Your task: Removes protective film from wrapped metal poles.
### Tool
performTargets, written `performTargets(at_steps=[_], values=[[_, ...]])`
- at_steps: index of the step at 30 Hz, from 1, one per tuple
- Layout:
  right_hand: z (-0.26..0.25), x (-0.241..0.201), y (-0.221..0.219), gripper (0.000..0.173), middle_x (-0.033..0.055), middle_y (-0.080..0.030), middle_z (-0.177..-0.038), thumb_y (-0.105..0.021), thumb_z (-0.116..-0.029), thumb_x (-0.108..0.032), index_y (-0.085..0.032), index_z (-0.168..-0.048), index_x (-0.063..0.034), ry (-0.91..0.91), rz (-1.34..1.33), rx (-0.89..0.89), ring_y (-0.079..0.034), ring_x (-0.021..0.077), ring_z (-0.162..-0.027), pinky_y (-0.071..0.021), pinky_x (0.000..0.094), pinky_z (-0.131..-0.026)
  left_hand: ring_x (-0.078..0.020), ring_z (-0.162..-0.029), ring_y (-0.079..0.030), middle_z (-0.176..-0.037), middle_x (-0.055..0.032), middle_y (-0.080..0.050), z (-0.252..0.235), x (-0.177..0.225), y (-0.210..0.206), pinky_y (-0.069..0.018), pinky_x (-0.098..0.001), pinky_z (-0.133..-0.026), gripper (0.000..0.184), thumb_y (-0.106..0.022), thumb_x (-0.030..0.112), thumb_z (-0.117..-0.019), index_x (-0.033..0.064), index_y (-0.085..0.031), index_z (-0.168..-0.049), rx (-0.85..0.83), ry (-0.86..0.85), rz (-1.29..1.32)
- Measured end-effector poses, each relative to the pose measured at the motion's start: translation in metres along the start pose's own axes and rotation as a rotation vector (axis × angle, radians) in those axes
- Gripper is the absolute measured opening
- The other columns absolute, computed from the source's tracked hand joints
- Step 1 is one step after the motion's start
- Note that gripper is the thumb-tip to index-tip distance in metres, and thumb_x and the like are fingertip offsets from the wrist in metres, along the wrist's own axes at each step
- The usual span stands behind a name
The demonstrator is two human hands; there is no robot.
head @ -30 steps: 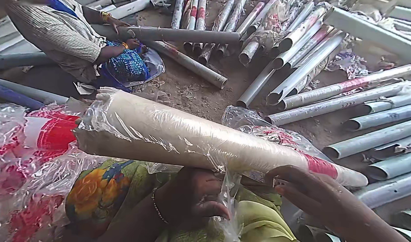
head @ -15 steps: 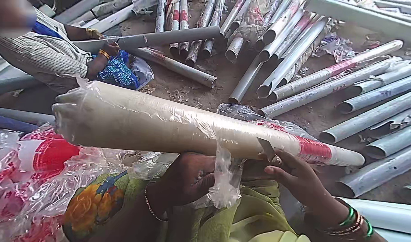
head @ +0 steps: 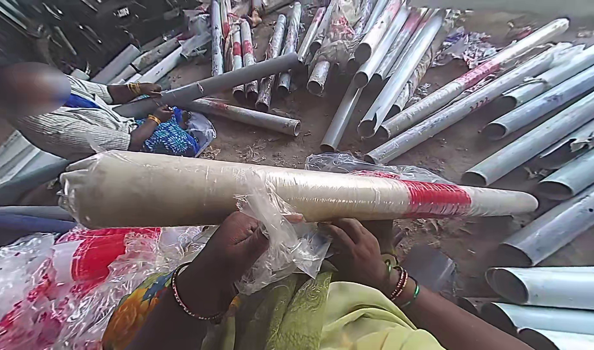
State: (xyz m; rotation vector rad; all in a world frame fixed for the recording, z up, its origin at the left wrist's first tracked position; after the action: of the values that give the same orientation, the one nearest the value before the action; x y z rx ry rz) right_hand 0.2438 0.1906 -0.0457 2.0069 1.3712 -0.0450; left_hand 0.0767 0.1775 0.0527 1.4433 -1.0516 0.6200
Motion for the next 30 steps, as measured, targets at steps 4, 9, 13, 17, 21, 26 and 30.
performTargets(at_steps=[4,9,13,17,21,26,30], values=[[-0.014,-0.013,-0.005,0.017,0.0094,-0.070,-0.082,-0.067,-0.0832,-0.026,-0.068,-0.085,-0.0095,0.038,0.101,0.000,-0.067,0.0288,-0.075,-0.0525,0.0358,-0.060,0.0134,-0.083,-0.059,-0.082,0.0193,-0.065,-0.001,-0.004,0.001,-0.0497,-0.0103,-0.076,0.052,-0.041,0.058,-0.1029,0.0162,-0.071,-0.090,-0.025,0.041,-0.052],[-0.019,0.002,0.009,0.019,0.0107,-0.076,-0.090,-0.073,-0.0813,-0.025,-0.068,-0.085,-0.0065,-0.024,-0.209,-0.111,-0.072,0.0259,-0.084,-0.0564,0.0355,-0.073,0.0147,-0.087,-0.059,-0.089,0.0138,-0.069,-0.001,-0.002,-0.003,-0.0497,-0.0099,-0.079,0.065,-0.037,0.061,-0.1034,0.0064,-0.073,-0.099,-0.078,-0.038,-0.110],[-0.024,0.013,0.017,0.015,0.0110,-0.071,-0.077,-0.068,-0.0847,-0.018,-0.069,-0.084,-0.0038,-0.038,-0.349,-0.128,-0.069,0.0207,-0.076,-0.0536,0.0318,-0.071,0.0142,-0.086,-0.059,-0.086,0.0122,-0.068,0.001,0.000,-0.001,-0.0492,-0.0097,-0.078,0.062,-0.039,0.058,-0.1038,0.0066,-0.072,-0.092,-0.044,-0.046,-0.166],[-0.029,0.021,0.021,0.011,0.0115,-0.067,-0.076,-0.067,-0.0840,-0.012,-0.066,-0.081,-0.0011,-0.074,-0.508,-0.151,-0.065,0.0135,-0.079,-0.0493,0.0229,-0.075,0.0185,-0.071,-0.052,-0.067,0.0227,-0.053,-0.001,0.002,0.001,-0.0431,-0.0059,-0.065,0.052,-0.043,0.058,-0.1024,0.0208,-0.059,-0.071,-0.027,-0.049,-0.162],[-0.028,0.032,0.024,0.019,0.0056,-0.065,-0.078,-0.068,-0.0898,-0.020,-0.064,-0.084,-0.0021,-0.126,-0.660,-0.155,-0.061,0.0024,-0.083,-0.0469,0.0168,-0.079,0.0180,-0.072,-0.053,-0.069,0.0216,-0.055,-0.002,0.004,0.000,-0.0449,-0.0062,-0.066,0.046,-0.051,0.053,-0.1007,0.0173,-0.062,-0.074,0.004,-0.020,-0.187],[-0.023,0.044,0.028,0.012,-0.0100,-0.065,-0.084,-0.068,-0.0905,-0.021,-0.068,-0.088,-0.0096,-0.241,-0.854,-0.183,-0.058,-0.0108,-0.086,-0.0486,0.0100,-0.078,0.0177,-0.070,-0.053,-0.068,0.0195,-0.055,-0.002,0.006,-0.002,-0.0447,-0.0061,-0.066,0.042,-0.055,0.047,-0.1003,0.0149,-0.063,-0.074,0.052,-0.001,-0.250],[-0.019,0.038,0.033,0.017,-0.0045,-0.064,-0.082,-0.066,-0.0948,-0.024,-0.063,-0.088,-0.0088,-0.173,-0.806,-0.177,-0.059,-0.0060,-0.086,-0.0478,0.0113,-0.080,0.0167,-0.073,-0.057,-0.072,0.0208,-0.060,0.003,0.005,-0.001,-0.0489,-0.0065,-0.067,0.039,-0.060,0.051,-0.0965,0.0154,-0.065,-0.081,0.064,0.032,-0.160]])
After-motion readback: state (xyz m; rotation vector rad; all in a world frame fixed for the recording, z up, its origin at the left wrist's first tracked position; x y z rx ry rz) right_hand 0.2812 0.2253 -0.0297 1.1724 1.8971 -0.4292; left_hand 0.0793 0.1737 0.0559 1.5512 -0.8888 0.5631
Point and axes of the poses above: each hand's wrist, its own z-axis away from the middle knuckle, its own y-axis out of the back of the hand, x = y × z, the point moved 10 cm from there along -z, towards the middle knuckle
